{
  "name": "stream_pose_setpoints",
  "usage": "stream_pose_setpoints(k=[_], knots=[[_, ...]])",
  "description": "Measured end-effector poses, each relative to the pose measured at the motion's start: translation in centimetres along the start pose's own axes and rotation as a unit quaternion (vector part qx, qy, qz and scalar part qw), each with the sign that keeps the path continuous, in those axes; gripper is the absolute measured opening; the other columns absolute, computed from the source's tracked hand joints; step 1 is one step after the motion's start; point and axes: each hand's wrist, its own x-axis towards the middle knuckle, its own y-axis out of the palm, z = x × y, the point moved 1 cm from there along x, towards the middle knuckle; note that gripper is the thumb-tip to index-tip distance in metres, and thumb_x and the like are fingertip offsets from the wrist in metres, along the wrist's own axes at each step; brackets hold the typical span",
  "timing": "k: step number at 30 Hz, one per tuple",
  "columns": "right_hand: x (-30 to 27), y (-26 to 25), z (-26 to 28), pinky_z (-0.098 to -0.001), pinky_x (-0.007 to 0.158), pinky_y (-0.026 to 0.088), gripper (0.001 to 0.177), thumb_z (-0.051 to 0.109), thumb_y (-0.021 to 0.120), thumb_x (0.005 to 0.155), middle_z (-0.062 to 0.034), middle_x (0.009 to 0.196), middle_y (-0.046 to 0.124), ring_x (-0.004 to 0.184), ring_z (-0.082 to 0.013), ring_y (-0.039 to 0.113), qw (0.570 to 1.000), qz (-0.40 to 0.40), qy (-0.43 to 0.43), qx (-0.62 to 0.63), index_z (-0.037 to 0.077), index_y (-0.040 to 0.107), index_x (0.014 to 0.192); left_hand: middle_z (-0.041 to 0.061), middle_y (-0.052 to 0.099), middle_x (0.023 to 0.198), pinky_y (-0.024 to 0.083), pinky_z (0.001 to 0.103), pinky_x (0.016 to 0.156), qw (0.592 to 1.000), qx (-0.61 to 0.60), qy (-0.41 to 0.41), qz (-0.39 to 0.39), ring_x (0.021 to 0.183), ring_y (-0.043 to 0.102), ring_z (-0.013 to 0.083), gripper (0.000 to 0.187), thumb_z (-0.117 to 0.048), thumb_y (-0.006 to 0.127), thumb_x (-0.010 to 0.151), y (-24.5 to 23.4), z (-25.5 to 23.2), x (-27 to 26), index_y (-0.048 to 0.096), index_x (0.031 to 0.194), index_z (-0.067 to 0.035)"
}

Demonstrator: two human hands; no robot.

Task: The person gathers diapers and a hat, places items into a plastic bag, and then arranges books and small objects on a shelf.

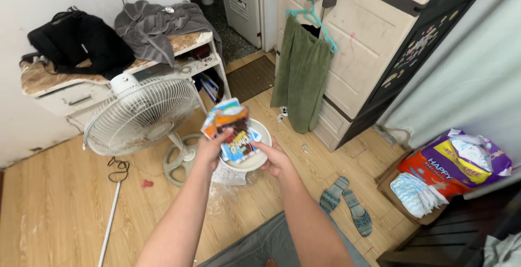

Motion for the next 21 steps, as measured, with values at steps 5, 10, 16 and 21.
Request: stream_pose_setpoints(k=[5,10,16,21], knots=[[1.0,-0.4,-0.2,-0.0450,0.068,0.066,0.065,0.015,0.083,0.079,-0.0087,0.113,0.073,0.093,-0.0235,0.076,0.990,-0.123,-0.034,-0.066,0.015,0.054,0.137,0.010,0.072,0.116,0.060,0.038,0.088,0.993,0.060,-0.050,0.087,0.102,0.072,0.0215,0.056,-0.008,0.083,0.078,1.0,0.9,0.5,0.061,0.129,-0.002],[0.0,-0.3,-0.2,-0.0419,0.066,0.067,0.063,0.019,0.085,0.079,-0.0068,0.110,0.076,0.089,-0.0208,0.077,0.985,-0.157,-0.036,-0.058,0.016,0.058,0.136,0.011,0.075,0.116,0.059,0.036,0.089,0.982,0.111,-0.050,0.141,0.102,0.073,0.0204,0.054,-0.011,0.084,0.079,1.9,1.3,1.4,0.063,0.128,0.000],[-0.8,0.1,-2.3,-0.0424,0.065,0.065,0.063,0.023,0.084,0.078,-0.0030,0.109,0.075,0.089,-0.0185,0.076,0.977,-0.211,-0.029,-0.031,0.022,0.056,0.135,0.008,0.075,0.115,0.058,0.033,0.089,0.953,0.162,-0.101,0.233,0.102,0.072,0.0173,0.053,-0.014,0.085,0.079,1.4,2.7,2.9,0.066,0.126,-0.001],[1.2,0.4,-7.3,-0.0425,0.065,0.065,0.063,0.022,0.085,0.078,-0.0028,0.109,0.075,0.089,-0.0179,0.076,0.957,-0.280,-0.070,0.003,0.020,0.060,0.135,0.005,0.076,0.113,0.056,0.032,0.089,0.916,0.246,-0.051,0.313,0.101,0.070,0.0143,0.051,-0.019,0.086,0.079,-0.9,3.6,5.0,0.068,0.125,-0.004]])
